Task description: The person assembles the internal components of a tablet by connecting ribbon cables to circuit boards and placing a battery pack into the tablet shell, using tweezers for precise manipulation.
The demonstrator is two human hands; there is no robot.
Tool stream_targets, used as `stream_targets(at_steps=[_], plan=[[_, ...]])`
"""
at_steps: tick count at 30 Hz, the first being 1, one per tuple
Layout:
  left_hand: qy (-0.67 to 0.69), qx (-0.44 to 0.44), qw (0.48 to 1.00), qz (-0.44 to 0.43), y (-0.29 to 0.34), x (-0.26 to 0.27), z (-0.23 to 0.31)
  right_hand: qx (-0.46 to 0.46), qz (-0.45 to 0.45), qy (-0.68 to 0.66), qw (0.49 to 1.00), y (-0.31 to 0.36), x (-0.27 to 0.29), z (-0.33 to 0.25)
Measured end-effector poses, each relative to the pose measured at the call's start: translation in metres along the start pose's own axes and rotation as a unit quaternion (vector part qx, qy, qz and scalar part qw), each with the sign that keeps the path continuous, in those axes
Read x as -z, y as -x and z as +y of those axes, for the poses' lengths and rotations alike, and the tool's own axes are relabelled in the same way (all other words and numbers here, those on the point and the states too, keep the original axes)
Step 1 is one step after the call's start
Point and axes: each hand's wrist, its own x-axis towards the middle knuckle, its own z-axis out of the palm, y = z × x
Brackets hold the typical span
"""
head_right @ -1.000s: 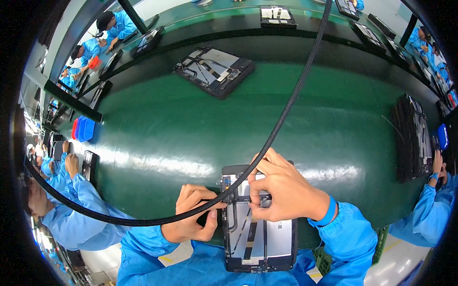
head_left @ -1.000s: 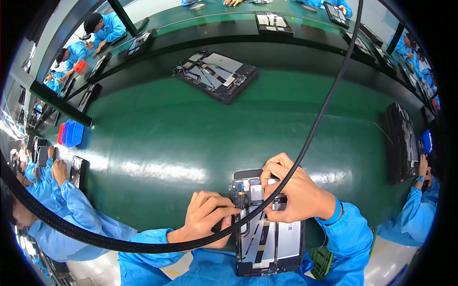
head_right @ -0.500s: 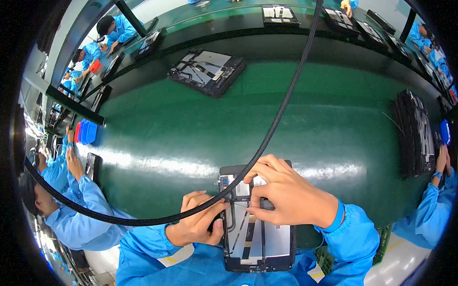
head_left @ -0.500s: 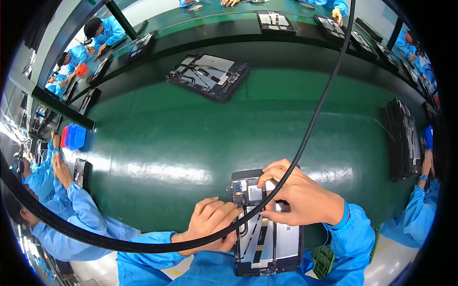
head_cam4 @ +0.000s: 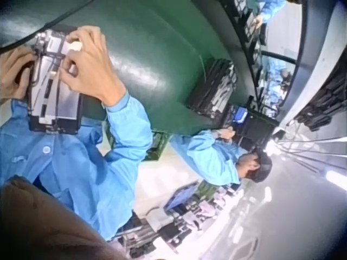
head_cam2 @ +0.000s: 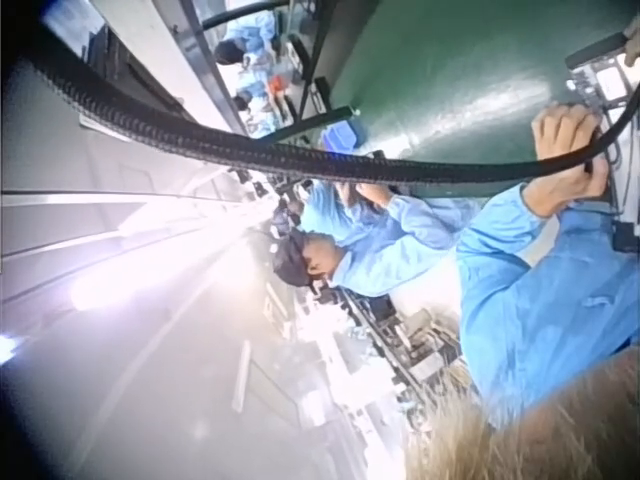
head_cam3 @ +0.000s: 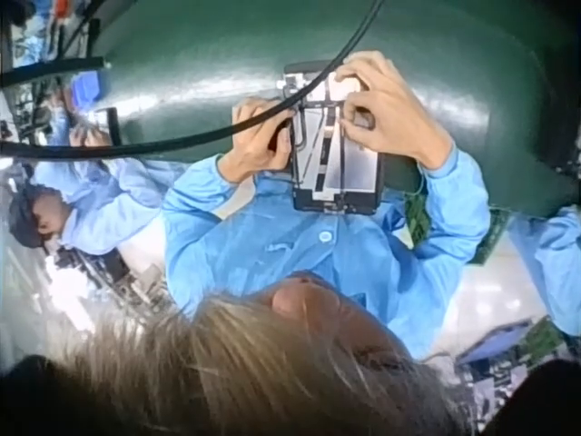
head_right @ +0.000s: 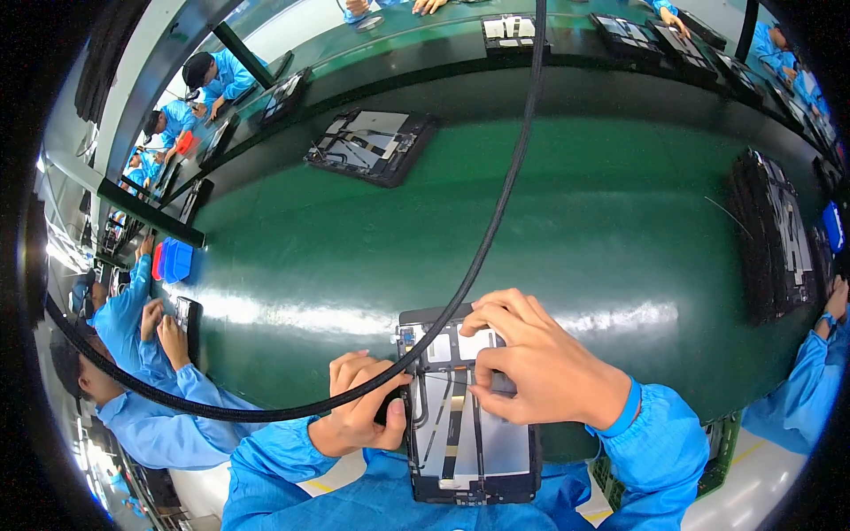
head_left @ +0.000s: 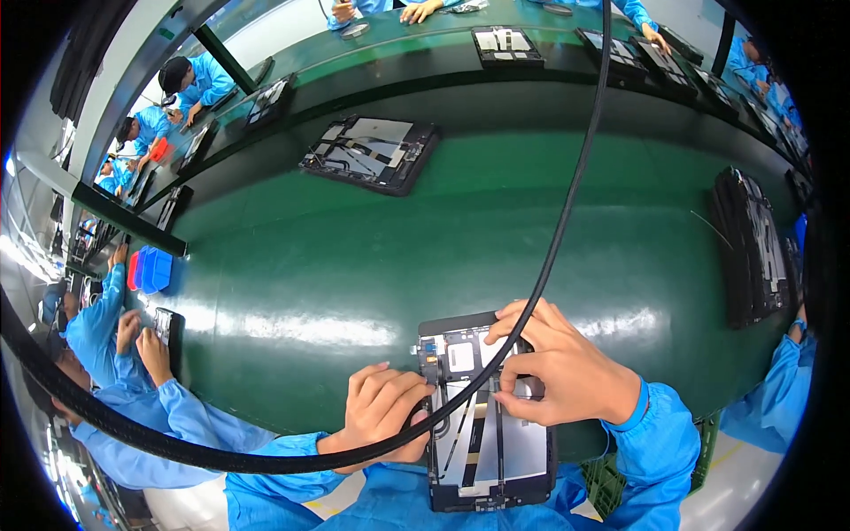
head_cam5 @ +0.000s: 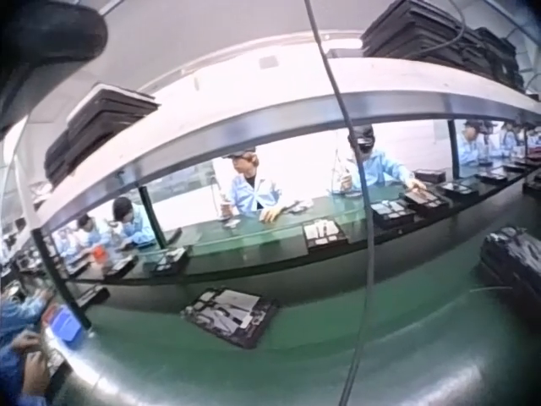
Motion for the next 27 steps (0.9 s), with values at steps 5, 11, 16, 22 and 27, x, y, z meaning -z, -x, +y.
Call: stream_targets(at_steps=[5,11,16,22,27], plan=[[-0.026,-0.025,0.999,-0.003,-0.001,-0.004,-0.002,0.007,0.034,0.009,0.999,0.006,0.007,0.002],[-0.039,-0.133,0.990,-0.018,-0.016,0.001,-0.008,0.007,0.036,0.005,0.999,0.016,0.019,0.011],[0.017,-0.208,0.968,-0.137,-0.057,-0.012,-0.003,-0.013,0.047,0.011,0.999,0.030,0.035,0.019],[0.090,-0.234,0.936,-0.246,-0.074,-0.024,0.016,-0.068,0.043,-0.029,0.996,0.045,0.052,0.022],[0.117,-0.254,0.938,-0.206,-0.085,-0.026,0.036,-0.105,0.031,-0.077,0.991,0.056,0.057,0.031]])
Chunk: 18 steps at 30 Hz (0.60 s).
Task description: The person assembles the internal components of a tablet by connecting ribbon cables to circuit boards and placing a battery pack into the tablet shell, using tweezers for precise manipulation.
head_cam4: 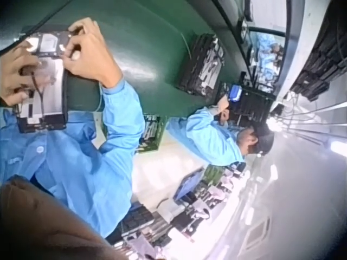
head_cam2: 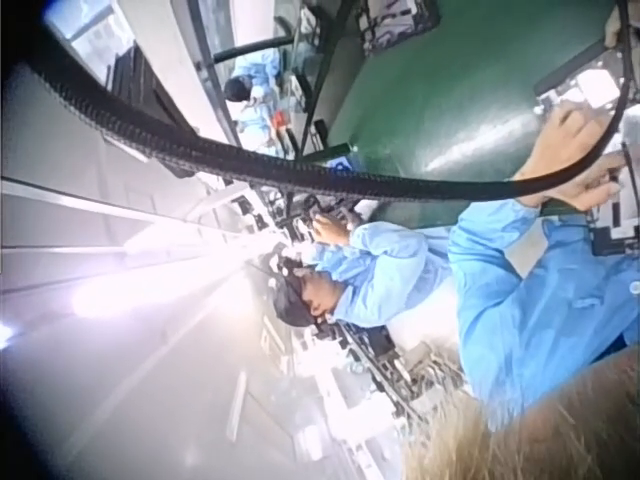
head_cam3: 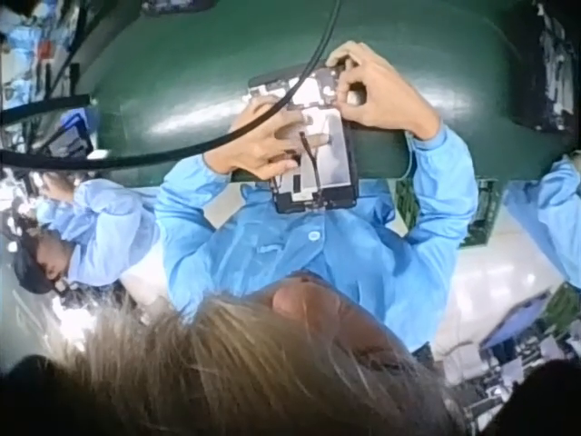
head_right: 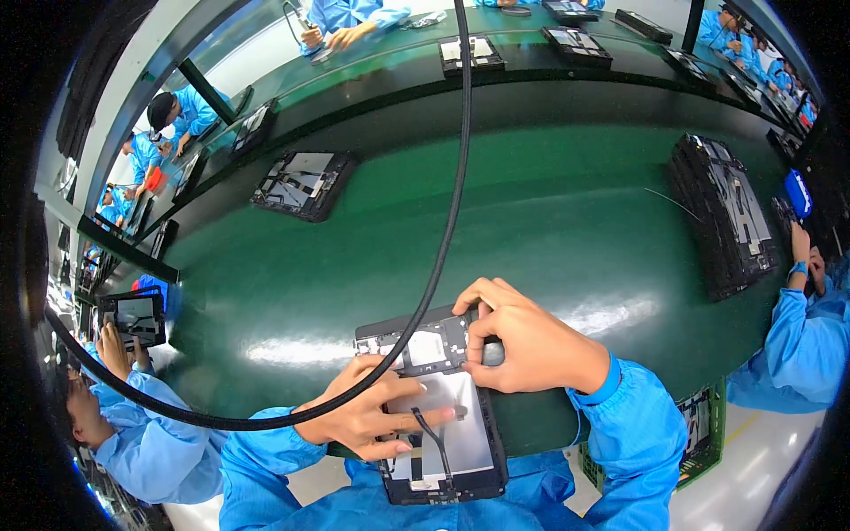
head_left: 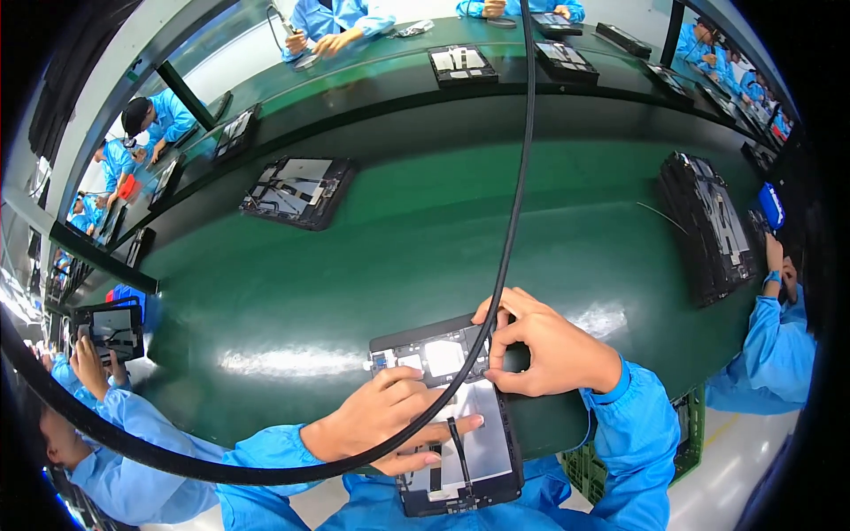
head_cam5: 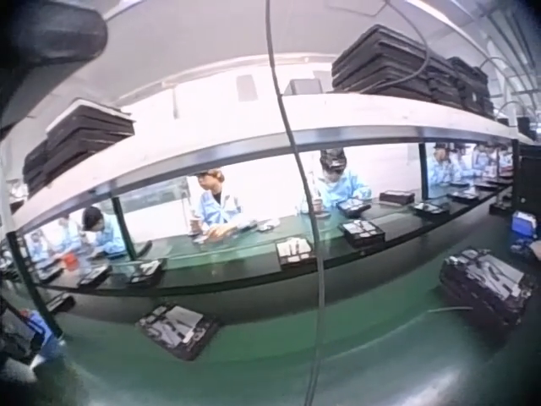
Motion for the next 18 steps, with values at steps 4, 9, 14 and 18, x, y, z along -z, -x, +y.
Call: stream_targets(at_steps=[4,9,14,18], plan=[[-0.024,0.013,1.000,-0.007,-0.013,-0.013,0.005,0.006,-0.005,-0.006,1.000,0.004,0.007,0.003],[-0.033,0.032,0.999,-0.024,-0.027,-0.026,0.009,-0.002,-0.027,-0.044,0.999,0.010,0.015,0.012],[0.009,0.055,0.998,-0.033,-0.037,-0.031,0.012,0.007,-0.029,-0.048,0.998,0.014,0.020,0.019],[-0.004,0.049,0.999,-0.024,-0.047,-0.029,0.017,0.007,-0.027,-0.054,0.998,0.017,0.025,0.022]])
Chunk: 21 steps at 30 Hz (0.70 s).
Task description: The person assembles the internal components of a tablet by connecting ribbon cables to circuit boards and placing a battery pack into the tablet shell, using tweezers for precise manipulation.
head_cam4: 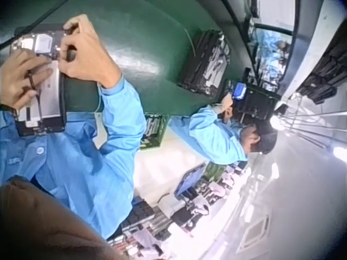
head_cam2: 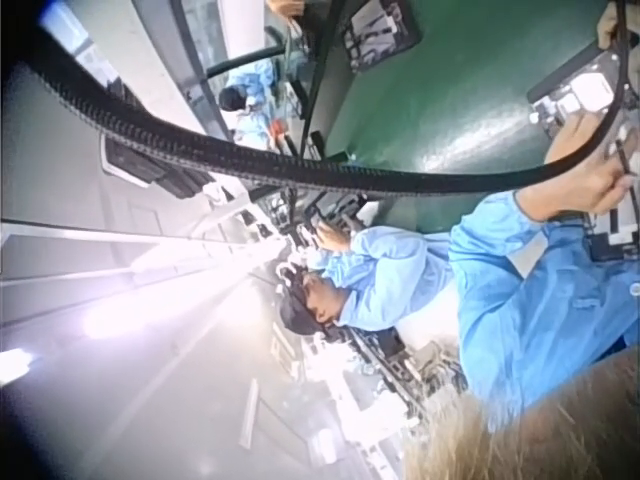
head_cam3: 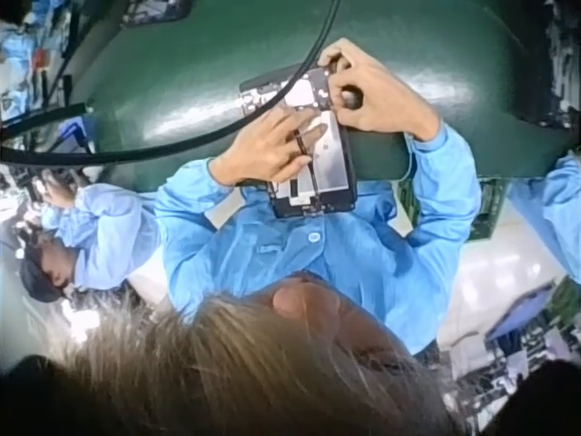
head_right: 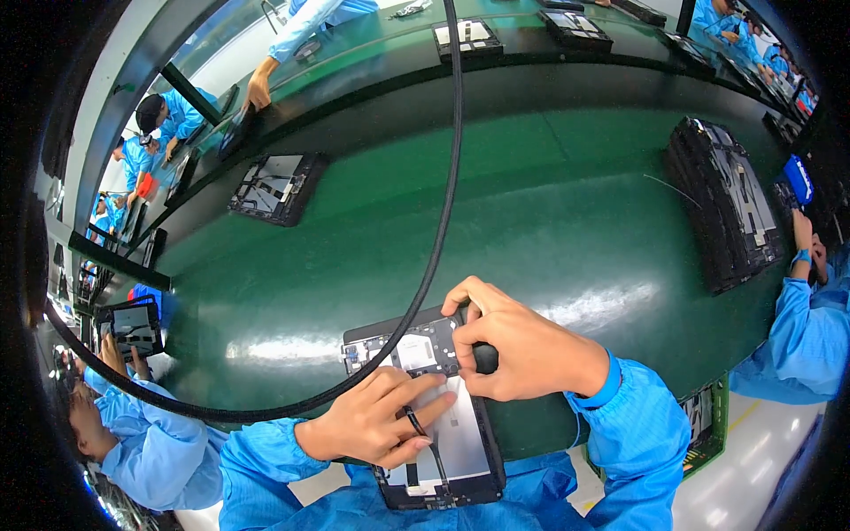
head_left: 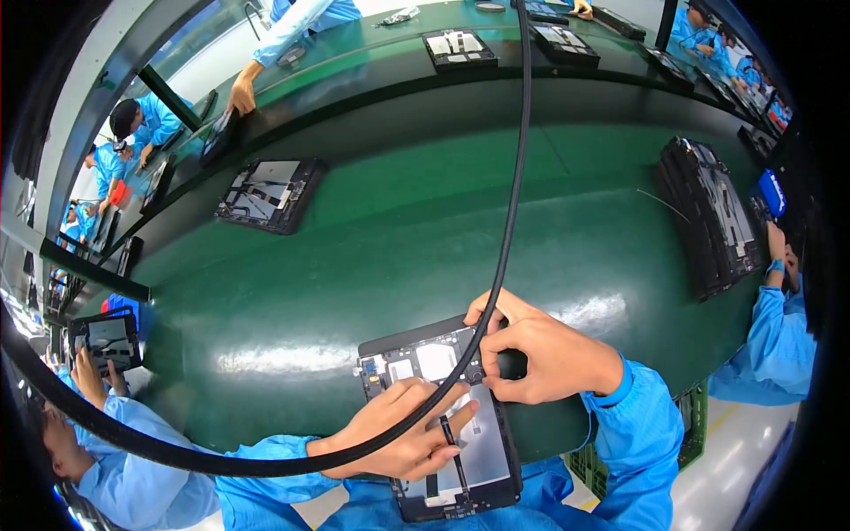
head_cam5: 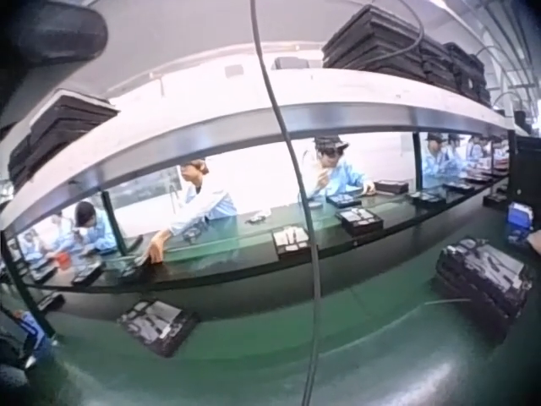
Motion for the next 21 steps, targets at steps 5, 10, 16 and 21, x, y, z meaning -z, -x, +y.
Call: stream_targets(at_steps=[5,10,16,21], plan=[[-0.020,-0.011,1.000,0.017,-0.009,-0.010,0.004,0.001,0.009,0.009,1.000,0.005,0.007,0.005],[-0.043,-0.026,0.999,0.019,-0.025,-0.010,0.009,-0.005,0.025,0.000,1.000,0.003,0.008,0.013],[-0.047,-0.008,0.998,0.040,-0.031,-0.020,0.010,0.024,0.061,0.003,0.998,-0.001,0.007,0.032],[-0.050,0.042,0.995,0.076,-0.037,-0.026,0.011,0.009,0.093,-0.030,0.995,0.000,0.006,0.039]])
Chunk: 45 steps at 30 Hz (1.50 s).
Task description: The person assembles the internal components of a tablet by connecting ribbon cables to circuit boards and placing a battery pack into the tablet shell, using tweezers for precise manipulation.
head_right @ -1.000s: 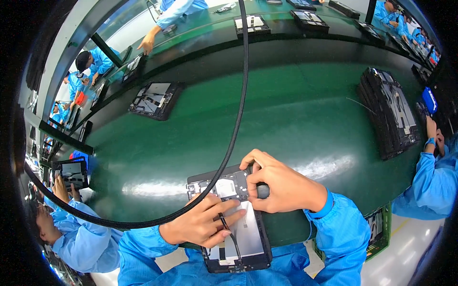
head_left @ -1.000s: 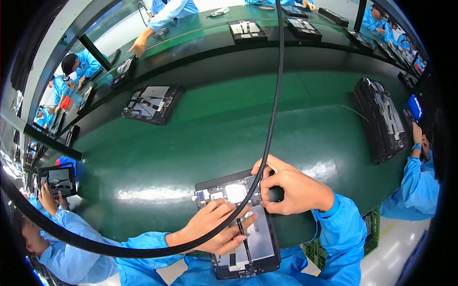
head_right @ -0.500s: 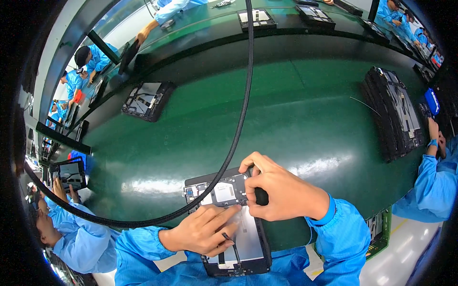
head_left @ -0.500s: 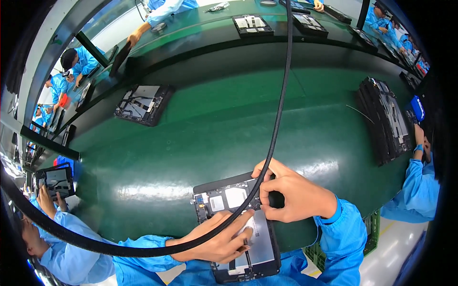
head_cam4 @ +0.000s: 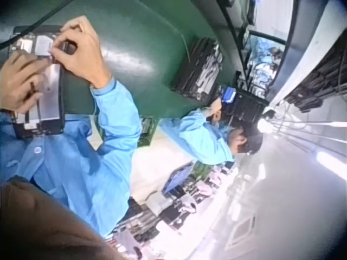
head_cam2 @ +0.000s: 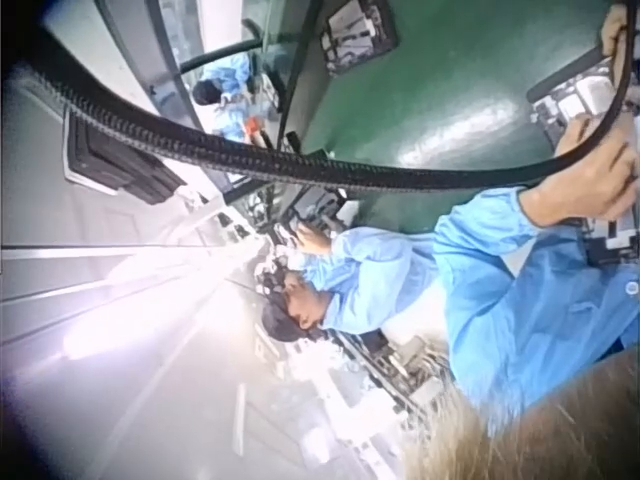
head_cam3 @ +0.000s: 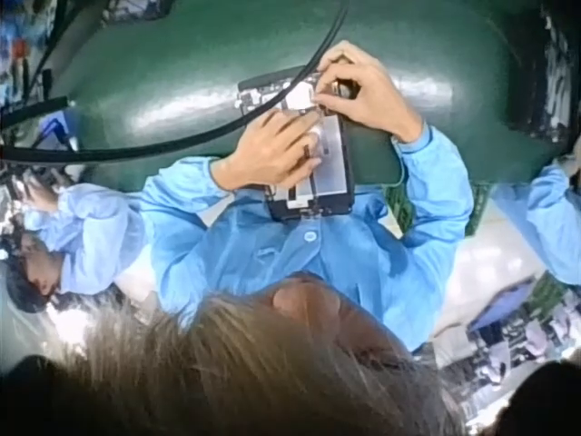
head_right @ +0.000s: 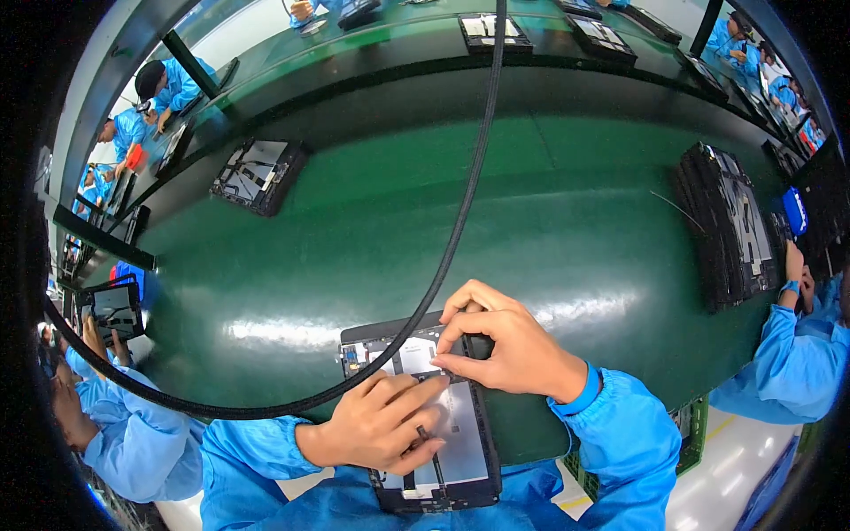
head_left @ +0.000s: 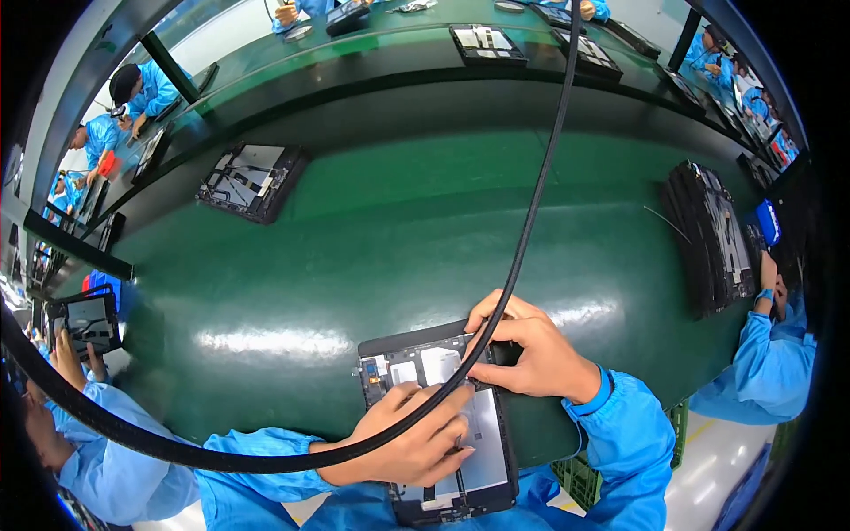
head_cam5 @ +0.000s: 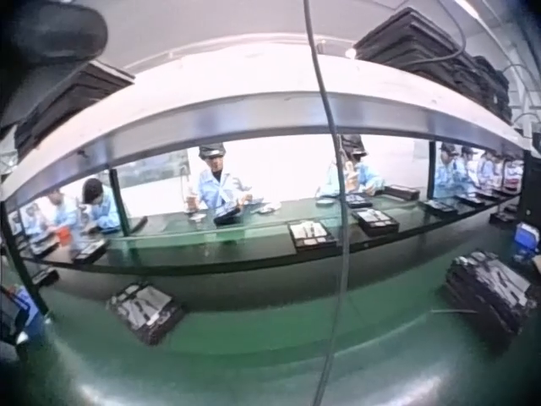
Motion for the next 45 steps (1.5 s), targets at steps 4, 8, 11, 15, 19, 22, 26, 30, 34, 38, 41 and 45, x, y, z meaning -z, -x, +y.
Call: stream_targets(at_steps=[4,8,11,15,19,22,26,30,34,38,41,45], plan=[[0.010,0.013,1.000,-0.022,-0.008,-0.004,0.002,0.006,0.022,-0.006,1.000,0.002,0.000,0.007],[0.012,-0.001,1.000,-0.025,-0.009,-0.009,0.000,-0.004,0.016,-0.007,1.000,0.002,0.003,0.011],[0.006,0.001,1.000,-0.022,-0.015,-0.012,0.002,-0.007,-0.012,-0.007,1.000,0.006,0.013,0.009],[-0.017,-0.007,0.999,-0.028,-0.022,-0.013,0.006,-0.027,-0.087,-0.030,0.995,0.008,0.031,0.001],[-0.037,-0.023,0.999,-0.022,-0.029,-0.014,0.007,-0.040,-0.115,-0.021,0.992,0.012,0.038,0.003],[-0.026,-0.023,0.999,-0.010,-0.033,-0.017,0.007,-0.043,-0.124,-0.030,0.991,0.012,0.043,0.005],[0.024,-0.005,1.000,-0.014,-0.035,-0.022,0.009,-0.058,-0.128,-0.054,0.989,0.014,0.049,0.005],[0.044,0.001,0.999,-0.026,-0.038,-0.028,0.010,-0.081,-0.133,-0.062,0.986,0.015,0.055,0.004],[0.037,0.002,0.999,-0.028,-0.044,-0.032,0.011,-0.111,-0.139,-0.077,0.981,0.015,0.060,0.004],[0.042,-0.006,0.999,-0.025,-0.049,-0.039,0.013,-0.089,-0.153,-0.052,0.983,0.019,0.064,0.010],[0.043,-0.003,0.999,-0.024,-0.053,-0.040,0.013,-0.094,-0.152,-0.048,0.983,0.018,0.065,0.014],[0.037,0.000,0.999,-0.017,-0.063,-0.038,0.014,-0.127,-0.132,-0.080,0.980,0.023,0.068,0.016]])
